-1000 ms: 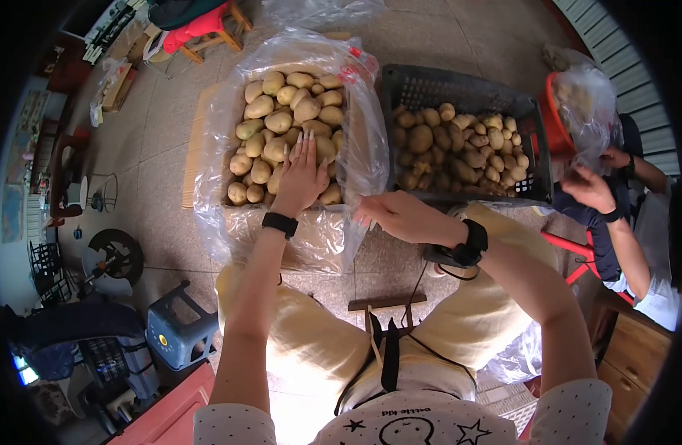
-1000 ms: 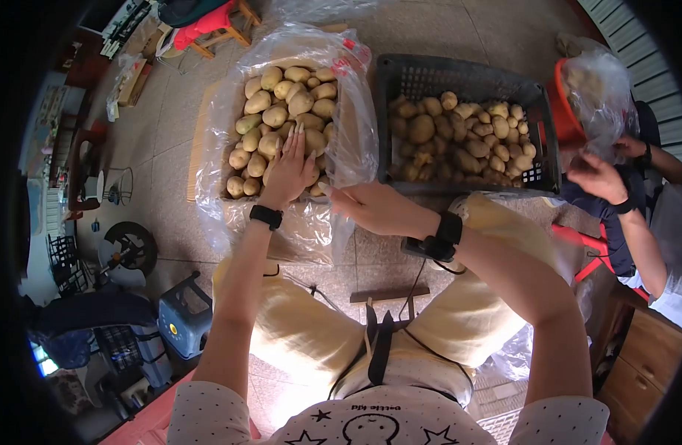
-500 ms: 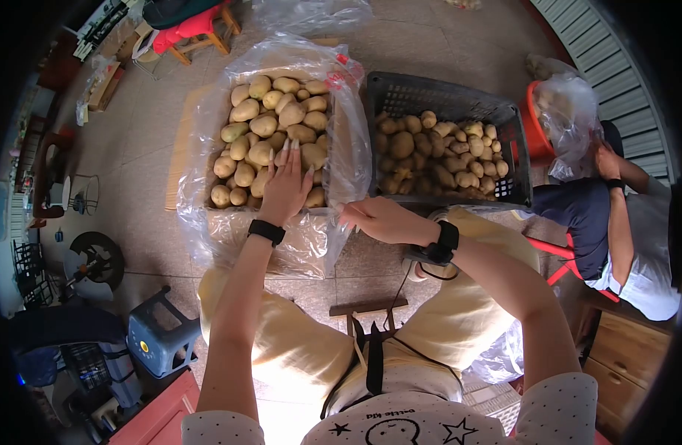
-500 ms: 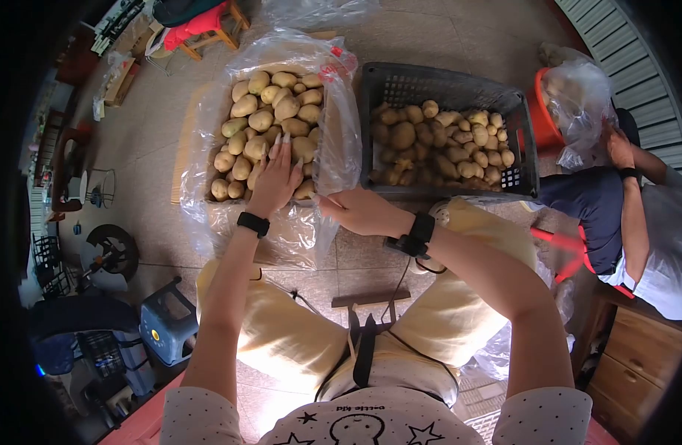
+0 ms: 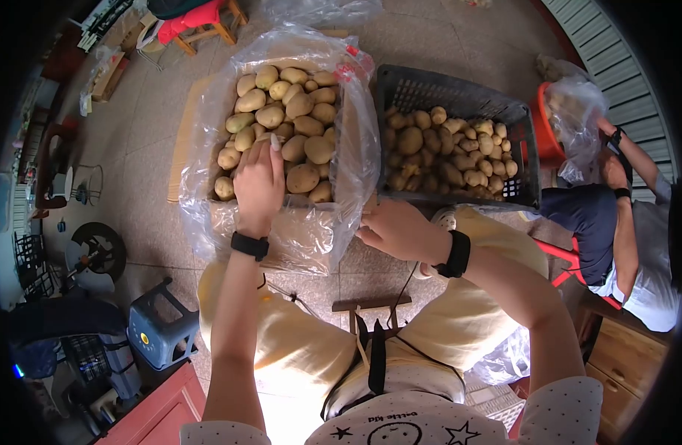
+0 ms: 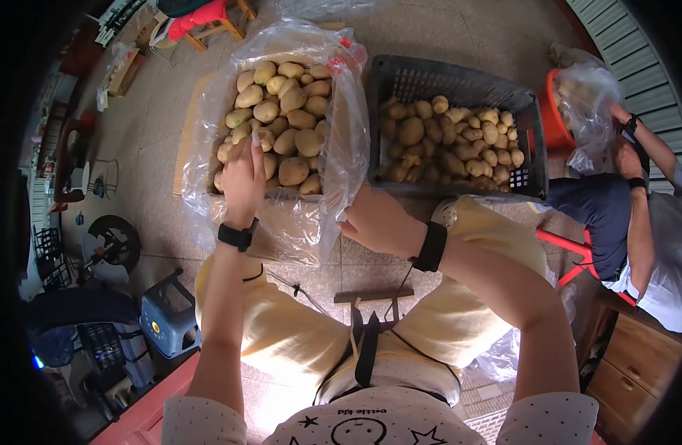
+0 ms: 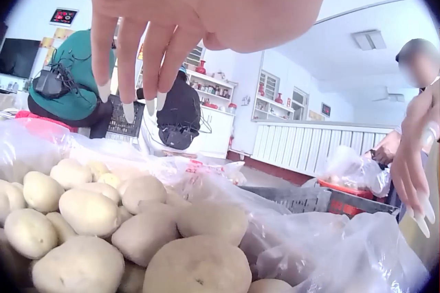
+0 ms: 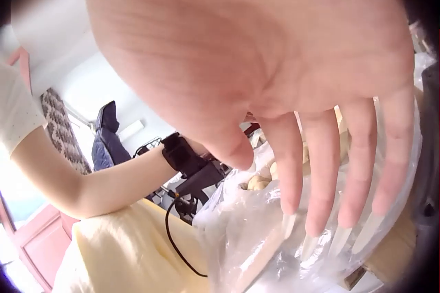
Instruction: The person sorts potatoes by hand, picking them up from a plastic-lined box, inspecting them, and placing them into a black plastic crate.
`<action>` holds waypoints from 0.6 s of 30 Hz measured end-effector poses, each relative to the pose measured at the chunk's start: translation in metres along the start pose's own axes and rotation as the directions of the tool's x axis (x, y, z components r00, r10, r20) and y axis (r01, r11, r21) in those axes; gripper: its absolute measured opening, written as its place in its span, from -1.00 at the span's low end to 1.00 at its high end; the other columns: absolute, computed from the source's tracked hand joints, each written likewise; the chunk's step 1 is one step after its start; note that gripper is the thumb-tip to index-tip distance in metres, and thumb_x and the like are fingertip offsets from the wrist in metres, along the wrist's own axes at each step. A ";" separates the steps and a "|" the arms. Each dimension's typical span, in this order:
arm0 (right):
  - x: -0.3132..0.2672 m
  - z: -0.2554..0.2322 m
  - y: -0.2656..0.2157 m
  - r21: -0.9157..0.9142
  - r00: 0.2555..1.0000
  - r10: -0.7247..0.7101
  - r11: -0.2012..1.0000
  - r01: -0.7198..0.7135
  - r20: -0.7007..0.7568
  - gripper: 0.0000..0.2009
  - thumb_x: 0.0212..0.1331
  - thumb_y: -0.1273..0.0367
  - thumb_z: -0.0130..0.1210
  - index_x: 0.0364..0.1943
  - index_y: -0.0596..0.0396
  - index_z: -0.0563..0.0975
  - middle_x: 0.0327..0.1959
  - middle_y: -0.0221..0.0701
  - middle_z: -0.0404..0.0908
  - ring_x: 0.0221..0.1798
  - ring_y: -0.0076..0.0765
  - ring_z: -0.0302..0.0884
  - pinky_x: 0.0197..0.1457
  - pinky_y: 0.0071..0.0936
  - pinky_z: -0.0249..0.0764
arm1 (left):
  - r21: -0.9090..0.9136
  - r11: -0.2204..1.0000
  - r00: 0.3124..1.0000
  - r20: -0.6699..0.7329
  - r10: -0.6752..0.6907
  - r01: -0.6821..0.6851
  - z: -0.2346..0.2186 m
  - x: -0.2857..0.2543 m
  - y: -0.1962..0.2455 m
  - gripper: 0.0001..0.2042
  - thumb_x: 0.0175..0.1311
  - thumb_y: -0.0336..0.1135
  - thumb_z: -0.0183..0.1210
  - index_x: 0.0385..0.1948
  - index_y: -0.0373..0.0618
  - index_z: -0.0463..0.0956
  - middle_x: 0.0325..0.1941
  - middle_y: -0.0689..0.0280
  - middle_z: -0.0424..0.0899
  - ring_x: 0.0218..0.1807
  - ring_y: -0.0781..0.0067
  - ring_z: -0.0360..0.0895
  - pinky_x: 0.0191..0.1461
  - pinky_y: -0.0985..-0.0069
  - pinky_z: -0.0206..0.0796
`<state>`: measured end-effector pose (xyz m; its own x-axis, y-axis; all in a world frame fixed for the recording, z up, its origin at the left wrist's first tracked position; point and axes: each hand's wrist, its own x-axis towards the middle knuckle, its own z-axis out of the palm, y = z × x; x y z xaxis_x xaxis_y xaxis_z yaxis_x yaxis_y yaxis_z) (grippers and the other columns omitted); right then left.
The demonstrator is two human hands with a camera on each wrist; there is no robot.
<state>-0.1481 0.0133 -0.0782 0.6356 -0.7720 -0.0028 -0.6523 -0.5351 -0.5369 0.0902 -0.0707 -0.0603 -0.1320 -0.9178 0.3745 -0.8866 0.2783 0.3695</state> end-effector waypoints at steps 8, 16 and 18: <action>-0.001 -0.003 -0.029 -0.232 0.992 0.019 0.973 0.011 0.128 -0.72 0.07 0.18 0.12 -0.56 0.12 0.59 -0.62 -0.31 0.50 -0.28 -0.15 0.47 -0.18 -0.23 0.33 | -0.188 0.907 0.899 0.164 0.406 -0.376 0.009 -0.030 0.041 -0.78 0.30 -0.25 -0.02 -0.29 -0.24 0.46 -0.38 0.09 0.56 -0.40 0.09 0.54 -0.44 0.30 0.36; -0.014 0.002 -0.014 -0.231 0.960 0.088 0.973 -0.025 0.266 -0.78 -0.08 0.24 0.14 -0.70 0.05 0.57 -0.64 -0.32 0.52 -0.33 -0.11 0.51 -0.27 -0.16 0.41 | -0.246 0.929 0.776 0.512 0.368 -0.278 0.041 -0.061 0.061 -0.76 0.32 -0.21 -0.02 -0.46 -0.17 0.42 -0.57 0.15 0.55 -0.53 0.12 0.55 -0.47 0.29 0.37; -0.013 -0.010 0.004 -0.223 0.952 0.199 0.964 -0.147 0.231 -0.75 -0.05 0.20 0.13 -0.62 0.08 0.59 -0.58 -0.26 0.55 -0.27 -0.07 0.53 -0.22 -0.15 0.42 | -0.231 0.921 0.743 0.545 0.389 -0.313 0.045 -0.061 0.062 -0.76 0.33 -0.20 -0.02 -0.44 -0.17 0.44 -0.59 0.15 0.55 -0.54 0.10 0.55 -0.47 0.28 0.37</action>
<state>-0.1633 0.0173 -0.0717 0.5707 -0.7628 -0.3042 -0.8144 -0.4783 -0.3286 0.0233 -0.0104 -0.0988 -0.6843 -0.7280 -0.0415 -0.6732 0.6089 0.4196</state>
